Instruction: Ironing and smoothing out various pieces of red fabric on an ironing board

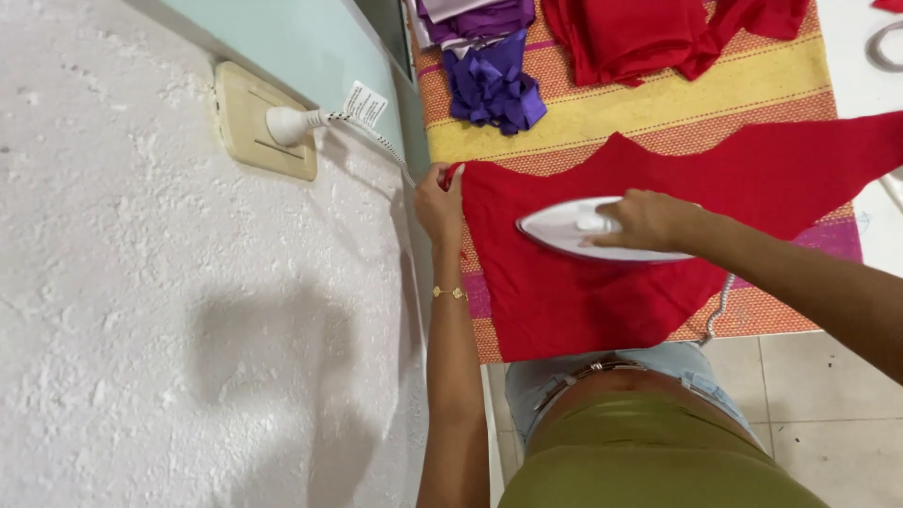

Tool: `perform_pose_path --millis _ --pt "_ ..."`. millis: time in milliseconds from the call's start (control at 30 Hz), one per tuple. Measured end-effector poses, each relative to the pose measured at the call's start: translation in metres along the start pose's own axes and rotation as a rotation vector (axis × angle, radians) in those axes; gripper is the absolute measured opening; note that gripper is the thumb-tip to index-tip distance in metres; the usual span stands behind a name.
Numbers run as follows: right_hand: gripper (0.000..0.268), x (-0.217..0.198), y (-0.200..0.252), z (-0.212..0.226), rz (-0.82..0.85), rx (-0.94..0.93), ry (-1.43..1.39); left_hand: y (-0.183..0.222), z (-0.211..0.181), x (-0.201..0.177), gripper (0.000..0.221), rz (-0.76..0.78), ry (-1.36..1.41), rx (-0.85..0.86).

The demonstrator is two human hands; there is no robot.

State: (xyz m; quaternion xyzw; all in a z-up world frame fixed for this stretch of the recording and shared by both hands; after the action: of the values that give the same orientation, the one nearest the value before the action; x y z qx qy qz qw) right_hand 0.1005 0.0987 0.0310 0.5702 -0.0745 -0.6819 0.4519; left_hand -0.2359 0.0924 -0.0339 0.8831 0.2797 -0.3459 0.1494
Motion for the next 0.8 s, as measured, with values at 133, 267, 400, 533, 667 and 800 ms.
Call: perform_pose_path --millis 133,267,400,533,667,800 --pt "0.077 -0.024 -0.048 0.036 -0.184 0.037 -0.178 -0.003 -0.002 -0.005 0.017 -0.018 0.016 -0.005" --pt "0.073 -0.007 -0.085 0.056 -0.102 -0.042 -0.053 -0.012 -0.034 -0.022 0.012 0.012 0.183 0.111" --pt "0.068 -0.037 -0.090 0.085 -0.253 -0.044 -0.167 -0.002 -0.068 -0.040 0.011 0.013 0.240 0.220" --pt "0.070 -0.019 -0.093 0.088 -0.153 -0.122 -0.019 0.015 -0.099 -0.071 0.019 0.078 0.517 0.195" --pt "0.061 -0.024 -0.122 0.092 -0.280 -0.164 -0.128 0.054 -0.101 -0.087 0.038 0.116 0.657 0.252" --pt "0.073 -0.023 -0.121 0.095 -0.165 -0.168 -0.074 0.090 -0.078 -0.108 0.034 -0.070 0.596 0.273"
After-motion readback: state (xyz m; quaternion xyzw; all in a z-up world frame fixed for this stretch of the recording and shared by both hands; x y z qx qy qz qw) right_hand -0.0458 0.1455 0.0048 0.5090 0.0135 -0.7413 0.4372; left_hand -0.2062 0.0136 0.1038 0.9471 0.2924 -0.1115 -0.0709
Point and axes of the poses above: each hand's wrist, its own y-axis away from the middle knuckle, its own x-axis out of the palm, z = x × y, the point moved 4 cm from there along -y, towards the middle knuckle, and after that the axes turned 4 degrees about -x, right-handed, at the moved point
